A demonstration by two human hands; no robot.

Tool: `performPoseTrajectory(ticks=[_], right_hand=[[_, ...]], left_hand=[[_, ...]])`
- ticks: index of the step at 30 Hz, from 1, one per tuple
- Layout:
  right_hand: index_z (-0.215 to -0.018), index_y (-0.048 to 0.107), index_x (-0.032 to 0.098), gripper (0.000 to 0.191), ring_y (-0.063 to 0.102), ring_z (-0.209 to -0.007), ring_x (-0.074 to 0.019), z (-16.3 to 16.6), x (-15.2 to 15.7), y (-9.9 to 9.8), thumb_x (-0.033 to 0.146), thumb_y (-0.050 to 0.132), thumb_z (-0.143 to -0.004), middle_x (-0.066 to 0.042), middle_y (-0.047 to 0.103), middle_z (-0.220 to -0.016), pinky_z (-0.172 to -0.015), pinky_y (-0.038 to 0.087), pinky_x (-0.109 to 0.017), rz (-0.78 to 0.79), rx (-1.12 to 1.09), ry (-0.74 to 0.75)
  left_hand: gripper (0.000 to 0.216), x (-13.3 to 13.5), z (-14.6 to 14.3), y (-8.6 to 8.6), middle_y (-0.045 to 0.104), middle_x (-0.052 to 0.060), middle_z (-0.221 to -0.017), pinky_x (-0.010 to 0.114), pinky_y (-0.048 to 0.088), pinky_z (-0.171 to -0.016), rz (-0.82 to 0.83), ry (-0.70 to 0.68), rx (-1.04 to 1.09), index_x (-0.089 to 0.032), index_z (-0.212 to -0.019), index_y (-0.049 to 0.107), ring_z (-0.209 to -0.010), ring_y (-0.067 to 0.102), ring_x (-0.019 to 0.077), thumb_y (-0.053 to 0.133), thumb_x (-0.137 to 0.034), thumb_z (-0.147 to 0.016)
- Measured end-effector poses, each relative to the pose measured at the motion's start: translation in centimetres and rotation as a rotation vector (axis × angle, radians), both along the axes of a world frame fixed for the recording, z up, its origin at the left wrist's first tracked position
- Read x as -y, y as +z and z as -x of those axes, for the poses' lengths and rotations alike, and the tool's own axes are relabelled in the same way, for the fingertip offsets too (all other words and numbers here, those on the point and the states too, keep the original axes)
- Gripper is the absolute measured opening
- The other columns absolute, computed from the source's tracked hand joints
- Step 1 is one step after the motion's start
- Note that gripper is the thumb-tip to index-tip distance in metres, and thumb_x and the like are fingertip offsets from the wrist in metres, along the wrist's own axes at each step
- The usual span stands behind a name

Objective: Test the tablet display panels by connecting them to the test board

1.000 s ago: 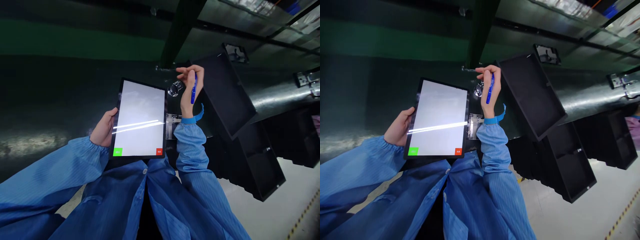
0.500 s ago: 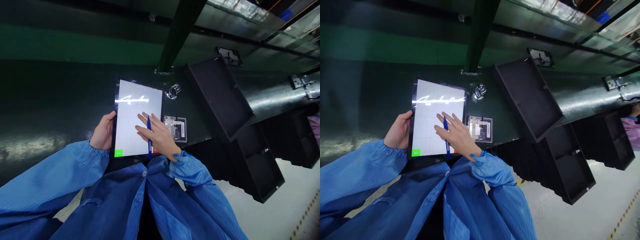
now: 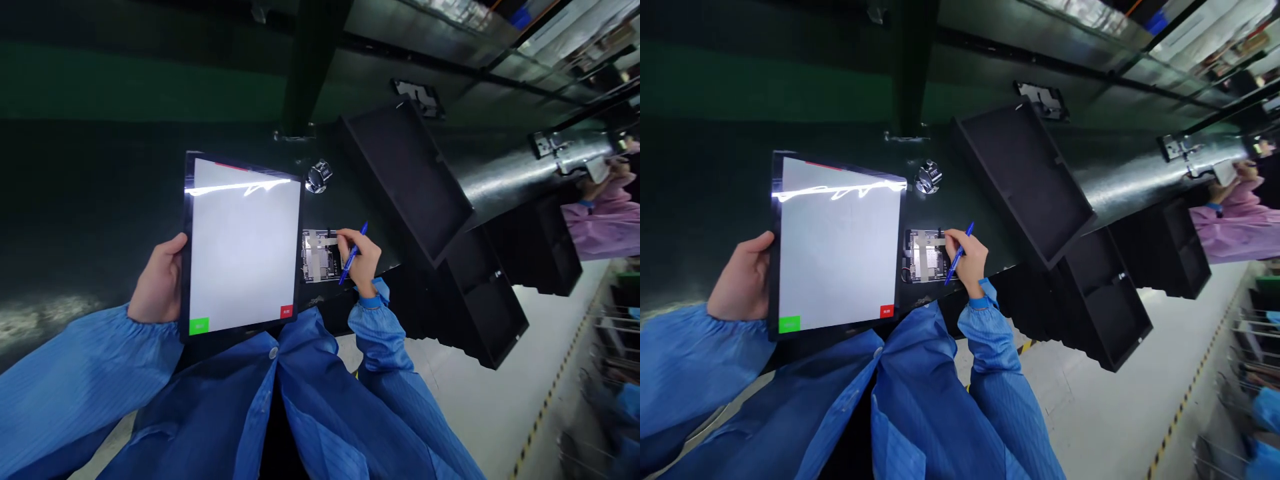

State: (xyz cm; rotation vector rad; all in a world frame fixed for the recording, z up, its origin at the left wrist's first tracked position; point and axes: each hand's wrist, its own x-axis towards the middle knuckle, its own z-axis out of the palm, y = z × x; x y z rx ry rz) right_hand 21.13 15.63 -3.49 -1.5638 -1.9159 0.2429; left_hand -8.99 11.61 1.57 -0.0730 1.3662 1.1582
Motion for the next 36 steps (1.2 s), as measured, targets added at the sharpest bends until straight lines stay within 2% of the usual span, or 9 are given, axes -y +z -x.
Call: performPoseTrajectory(ticks=[4, 11, 15, 19, 24, 27, 31, 36], right_hand=[[-0.095, 0.074, 0.021, 0.026, 0.067, -0.075, -0.0171, -0.3, 0.0, -1.2, 0.032, 0.05, -0.096, -0.005, 0.073, -0.083, -0.075, 0.053, -0.028, 0.058, 0.086, 0.035], [-0.1, 0.074, 0.021, 0.028, 0.066, -0.078, -0.0174, -0.1, -0.4, -1.1, 0.032, 0.049, -0.097, -0.006, 0.072, -0.086, -0.077, 0.052, -0.028, 0.117, 0.151, 0.052], [-0.1, 0.074, 0.021, 0.027, 0.065, -0.077, -0.0172, 0.0, -0.2, -1.1, 0.031, 0.049, -0.097, -0.006, 0.071, -0.084, -0.076, 0.05, -0.027, 0.117, 0.154, 0.057], [-0.098, 0.071, 0.021, 0.026, 0.063, -0.075, -0.0158, 1.8, 0.7, -0.1, 0.032, 0.047, -0.097, -0.003, 0.069, -0.08, -0.075, 0.048, -0.026, 0.124, 0.137, 0.102], [-0.095, 0.064, 0.021, 0.014, 0.062, -0.074, -0.0161, 4.9, 0.8, 2.2, 0.033, 0.062, -0.087, 0.001, 0.067, -0.078, -0.072, 0.042, -0.025, 0.359, 0.249, 0.241], [-0.093, 0.062, 0.021, 0.014, 0.062, -0.074, -0.0177, 6.0, 0.1, 3.2, 0.027, 0.063, -0.08, 0.0, 0.068, -0.08, -0.066, 0.036, -0.026, 0.45, 0.359, 0.207], [-0.095, 0.062, 0.021, 0.019, 0.064, -0.073, -0.0204, 6.7, -0.4, 3.6, 0.029, 0.064, -0.078, -0.003, 0.07, -0.082, -0.061, 0.03, -0.028, 0.494, 0.485, 0.138], [-0.091, 0.061, 0.022, 0.018, 0.065, -0.072, -0.0204, 6.2, -0.6, 3.7, 0.033, 0.066, -0.077, -0.001, 0.071, -0.08, -0.061, 0.029, -0.028, 0.502, 0.45, 0.169]], left_hand=[[0.037, 0.0, 0.1, 0.0, 0.075, 0.001, -0.08, 0.036, 0.062, -0.087, 0.002, -0.02, -0.05, -0.013, -0.112, 0.071, -0.091, 0.073, 0.0257, 0.043, -0.029, -0.095], [0.03, 0.0, 0.2, 0.0, 0.074, -0.005, -0.076, 0.027, 0.062, -0.085, 0.01, -0.031, -0.067, -0.02, -0.097, 0.071, -0.09, 0.073, 0.0195, 0.042, -0.028, -0.096], [0.031, 0.0, 0.0, 0.1, 0.074, -0.005, -0.075, 0.027, 0.062, -0.084, 0.008, -0.037, -0.083, -0.019, -0.099, 0.072, -0.09, 0.073, 0.02, 0.042, -0.029, -0.096], [0.036, -0.1, -0.1, 0.6, 0.074, -0.004, -0.073, 0.027, 0.061, -0.087, 0.026, -0.017, -0.067, -0.016, -0.108, 0.072, -0.087, 0.073, 0.0193, 0.041, -0.03, -0.097], [0.045, -0.2, -0.1, 1.1, 0.076, 0.001, -0.098, 0.036, 0.059, -0.095, 0.007, -0.009, -0.026, -0.015, -0.131, 0.065, -0.101, 0.071, 0.0248, 0.041, -0.032, -0.097], [0.045, -0.3, -0.2, 1.3, 0.076, 0.001, -0.099, 0.036, 0.058, -0.095, 0.056, 0.003, -0.007, -0.016, -0.132, 0.064, -0.103, 0.071, 0.0246, 0.04, -0.032, -0.097], [0.046, -0.4, 0.0, 1.2, 0.076, 0.001, -0.095, 0.037, 0.059, -0.094, 0.096, 0.002, 0.013, -0.019, -0.134, 0.063, -0.101, 0.071, 0.025, 0.04, -0.034, -0.098], [0.046, -0.2, 0.6, 0.3, 0.077, -0.001, -0.095, 0.038, 0.061, -0.091, 0.023, -0.055, 0.016, -0.023, -0.138, 0.06, -0.099, 0.072, 0.0251, 0.039, -0.032, -0.098]])
